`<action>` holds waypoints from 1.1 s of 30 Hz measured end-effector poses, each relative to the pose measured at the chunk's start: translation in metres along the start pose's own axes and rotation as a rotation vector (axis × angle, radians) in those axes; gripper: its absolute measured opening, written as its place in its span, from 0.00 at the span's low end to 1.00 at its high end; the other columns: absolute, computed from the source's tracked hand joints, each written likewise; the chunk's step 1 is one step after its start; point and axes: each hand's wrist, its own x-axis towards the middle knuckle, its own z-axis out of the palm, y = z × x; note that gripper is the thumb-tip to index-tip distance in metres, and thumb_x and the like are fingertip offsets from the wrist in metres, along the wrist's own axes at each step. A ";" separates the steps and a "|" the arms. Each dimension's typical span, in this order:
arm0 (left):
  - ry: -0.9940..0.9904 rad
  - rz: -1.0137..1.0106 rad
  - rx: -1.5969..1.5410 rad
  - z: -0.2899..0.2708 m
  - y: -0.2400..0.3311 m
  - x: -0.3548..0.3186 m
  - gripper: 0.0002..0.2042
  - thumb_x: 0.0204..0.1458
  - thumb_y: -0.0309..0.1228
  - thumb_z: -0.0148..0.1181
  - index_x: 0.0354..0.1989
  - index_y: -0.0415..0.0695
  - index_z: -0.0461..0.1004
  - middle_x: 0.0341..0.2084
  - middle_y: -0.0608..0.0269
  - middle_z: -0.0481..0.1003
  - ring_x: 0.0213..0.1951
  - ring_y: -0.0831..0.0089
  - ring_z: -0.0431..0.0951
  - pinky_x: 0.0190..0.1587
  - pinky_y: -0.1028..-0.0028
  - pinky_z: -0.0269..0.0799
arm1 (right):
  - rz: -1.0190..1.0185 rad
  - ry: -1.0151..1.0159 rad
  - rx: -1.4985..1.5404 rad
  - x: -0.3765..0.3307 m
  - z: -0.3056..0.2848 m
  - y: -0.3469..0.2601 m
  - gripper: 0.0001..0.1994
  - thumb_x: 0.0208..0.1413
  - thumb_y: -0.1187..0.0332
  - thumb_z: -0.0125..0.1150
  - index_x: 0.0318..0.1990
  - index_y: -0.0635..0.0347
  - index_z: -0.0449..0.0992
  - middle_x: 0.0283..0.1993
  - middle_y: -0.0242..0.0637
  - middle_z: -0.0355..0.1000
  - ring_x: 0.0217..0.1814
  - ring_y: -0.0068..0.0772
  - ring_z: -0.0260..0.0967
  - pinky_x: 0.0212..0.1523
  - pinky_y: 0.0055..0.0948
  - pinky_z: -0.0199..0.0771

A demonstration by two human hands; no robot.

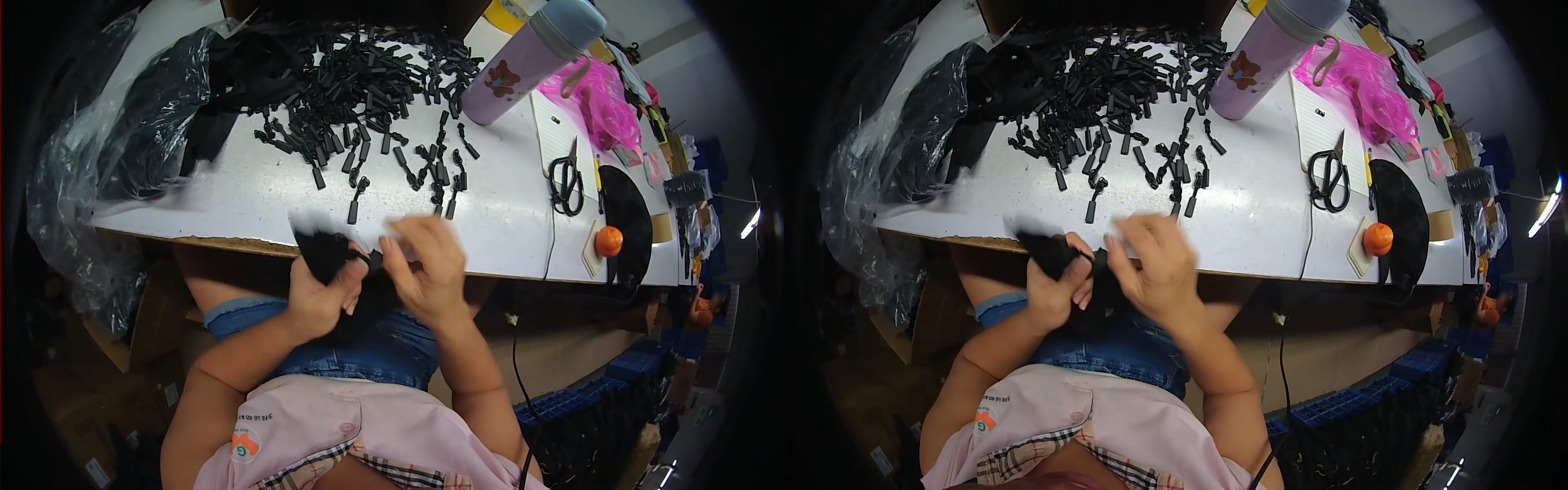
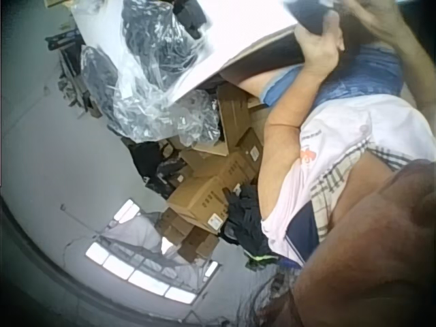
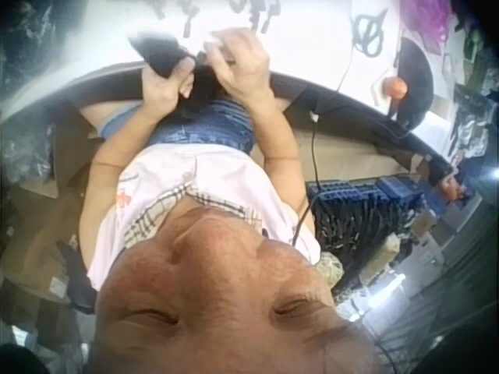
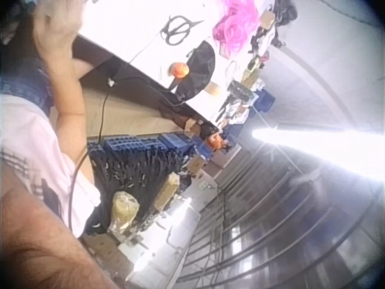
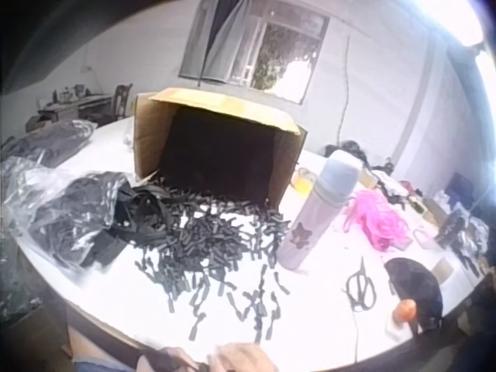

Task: The person holds a bundle of black fabric straps and attaches plastic pull tabs onto the straps one at a time by hand.

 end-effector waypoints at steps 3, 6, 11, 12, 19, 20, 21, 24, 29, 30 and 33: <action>0.031 -0.440 -0.439 0.000 0.004 0.004 0.10 0.50 0.32 0.50 0.33 0.38 0.62 0.18 0.63 0.65 0.21 0.79 0.68 0.24 0.80 0.69 | -0.371 0.183 -0.799 0.023 -0.006 0.015 0.11 0.39 0.68 0.60 0.34 0.57 0.72 0.31 0.31 0.67 0.28 0.30 0.60 0.28 0.26 0.58; 0.103 -0.504 -0.449 0.005 0.005 0.007 0.10 0.49 0.32 0.50 0.34 0.38 0.61 0.21 0.62 0.64 0.22 0.75 0.67 0.28 0.73 0.72 | -0.375 0.177 -0.926 0.027 -0.008 0.018 0.13 0.37 0.67 0.60 0.35 0.54 0.73 0.32 0.29 0.67 0.31 0.31 0.60 0.31 0.26 0.56; 0.078 -0.421 -0.309 0.005 0.009 0.007 0.09 0.50 0.30 0.50 0.35 0.37 0.63 0.24 0.63 0.65 0.22 0.78 0.68 0.26 0.76 0.71 | -0.415 0.167 -0.910 0.025 -0.008 0.026 0.11 0.37 0.70 0.60 0.33 0.55 0.73 0.30 0.29 0.67 0.30 0.30 0.60 0.31 0.26 0.56; 0.072 -0.416 -0.270 0.005 0.011 0.008 0.09 0.50 0.29 0.49 0.35 0.36 0.64 0.25 0.64 0.66 0.22 0.79 0.68 0.26 0.78 0.70 | -0.411 0.153 -0.885 0.025 -0.008 0.028 0.11 0.37 0.72 0.59 0.32 0.56 0.73 0.30 0.29 0.67 0.30 0.30 0.60 0.31 0.27 0.57; 0.121 -0.413 -0.166 0.008 0.007 0.009 0.08 0.49 0.29 0.50 0.35 0.39 0.63 0.25 0.64 0.67 0.20 0.80 0.67 0.24 0.80 0.67 | -0.214 0.145 -0.238 0.019 -0.012 0.016 0.07 0.37 0.79 0.55 0.28 0.61 0.72 0.27 0.35 0.67 0.28 0.31 0.61 0.28 0.26 0.61; 0.110 -0.379 -0.132 0.007 0.006 0.008 0.08 0.48 0.29 0.52 0.35 0.38 0.65 0.25 0.66 0.68 0.22 0.83 0.67 0.25 0.82 0.65 | -0.140 0.096 -0.033 0.014 -0.012 0.009 0.07 0.38 0.80 0.54 0.28 0.62 0.72 0.26 0.36 0.67 0.28 0.30 0.62 0.28 0.23 0.62; 0.099 -0.345 -0.098 0.007 0.005 0.007 0.09 0.48 0.29 0.53 0.35 0.37 0.67 0.24 0.69 0.69 0.24 0.85 0.66 0.26 0.84 0.64 | -0.139 0.096 -0.033 0.010 -0.012 0.006 0.07 0.38 0.80 0.54 0.28 0.62 0.72 0.26 0.36 0.67 0.28 0.30 0.62 0.28 0.23 0.62; 0.106 -0.210 0.017 0.009 0.001 0.006 0.06 0.47 0.27 0.54 0.32 0.38 0.69 0.24 0.70 0.70 0.26 0.87 0.66 0.27 0.85 0.63 | -0.041 -0.096 0.212 0.003 -0.010 -0.005 0.06 0.39 0.79 0.55 0.28 0.63 0.73 0.27 0.34 0.67 0.29 0.28 0.62 0.28 0.22 0.62; 0.088 -0.203 0.026 0.009 0.001 0.007 0.05 0.46 0.25 0.55 0.31 0.38 0.71 0.23 0.70 0.70 0.26 0.87 0.66 0.28 0.85 0.63 | -0.068 -0.137 0.233 0.004 -0.016 -0.002 0.06 0.39 0.79 0.55 0.28 0.63 0.72 0.27 0.34 0.67 0.29 0.27 0.61 0.28 0.22 0.61; 0.087 -0.192 0.028 0.009 0.001 0.007 0.05 0.46 0.25 0.55 0.31 0.38 0.70 0.23 0.71 0.70 0.25 0.87 0.66 0.28 0.85 0.63 | -0.067 -0.148 0.242 0.004 -0.017 -0.002 0.06 0.39 0.79 0.55 0.28 0.63 0.72 0.27 0.34 0.67 0.29 0.27 0.61 0.28 0.22 0.61; 0.065 -0.193 0.041 0.008 0.003 0.008 0.05 0.45 0.23 0.54 0.31 0.38 0.70 0.23 0.71 0.70 0.25 0.87 0.66 0.27 0.85 0.63 | -0.115 -0.176 0.188 0.006 -0.019 -0.003 0.07 0.38 0.80 0.55 0.28 0.63 0.73 0.27 0.34 0.67 0.29 0.28 0.61 0.28 0.22 0.61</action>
